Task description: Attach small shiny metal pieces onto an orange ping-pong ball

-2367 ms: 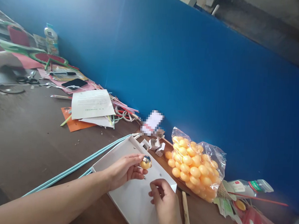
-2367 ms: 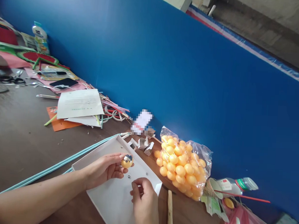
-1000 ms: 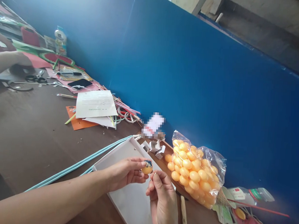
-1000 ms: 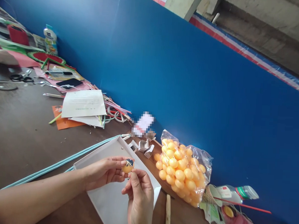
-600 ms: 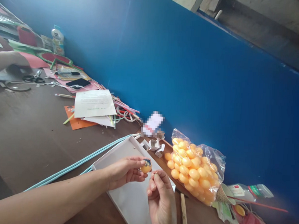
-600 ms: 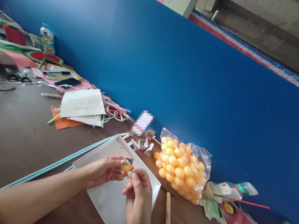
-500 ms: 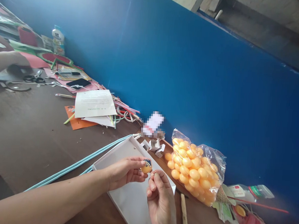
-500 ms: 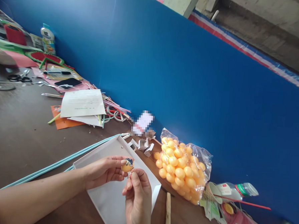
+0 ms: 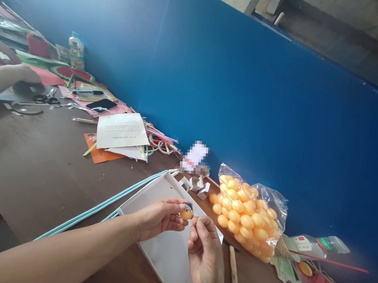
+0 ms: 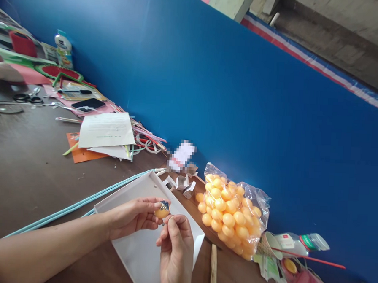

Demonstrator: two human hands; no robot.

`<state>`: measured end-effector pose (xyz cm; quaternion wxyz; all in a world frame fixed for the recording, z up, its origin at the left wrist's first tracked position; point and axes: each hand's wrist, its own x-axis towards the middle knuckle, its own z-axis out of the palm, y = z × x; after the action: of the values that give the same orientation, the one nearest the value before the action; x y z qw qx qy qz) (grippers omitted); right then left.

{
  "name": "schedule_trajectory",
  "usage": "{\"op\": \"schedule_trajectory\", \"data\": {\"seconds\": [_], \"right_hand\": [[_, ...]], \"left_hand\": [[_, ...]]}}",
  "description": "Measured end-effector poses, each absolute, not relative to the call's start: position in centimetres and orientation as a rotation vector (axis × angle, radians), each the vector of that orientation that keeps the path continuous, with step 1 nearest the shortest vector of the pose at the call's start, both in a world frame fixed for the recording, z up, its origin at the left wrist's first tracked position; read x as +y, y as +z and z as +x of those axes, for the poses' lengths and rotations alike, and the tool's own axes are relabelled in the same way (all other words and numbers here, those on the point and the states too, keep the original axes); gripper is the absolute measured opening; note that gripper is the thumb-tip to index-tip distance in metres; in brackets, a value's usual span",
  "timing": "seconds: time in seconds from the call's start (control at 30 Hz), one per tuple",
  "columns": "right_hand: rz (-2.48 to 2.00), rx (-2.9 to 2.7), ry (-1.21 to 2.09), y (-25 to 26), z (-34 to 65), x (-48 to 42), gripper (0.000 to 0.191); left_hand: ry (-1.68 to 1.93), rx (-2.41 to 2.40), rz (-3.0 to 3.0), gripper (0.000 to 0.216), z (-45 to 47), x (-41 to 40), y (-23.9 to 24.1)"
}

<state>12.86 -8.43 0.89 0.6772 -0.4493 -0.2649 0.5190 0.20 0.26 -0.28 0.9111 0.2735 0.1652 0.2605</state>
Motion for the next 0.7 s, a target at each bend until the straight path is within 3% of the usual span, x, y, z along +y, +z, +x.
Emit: {"op": "schedule_trajectory", "data": {"seconds": [0.7], "right_hand": [[-1.011,-0.515,1.163,0.78,13.06,-8.24,0.004]], "left_hand": [[0.54,0.372,0.585,0.03,0.21,0.31,-0.12]]}}
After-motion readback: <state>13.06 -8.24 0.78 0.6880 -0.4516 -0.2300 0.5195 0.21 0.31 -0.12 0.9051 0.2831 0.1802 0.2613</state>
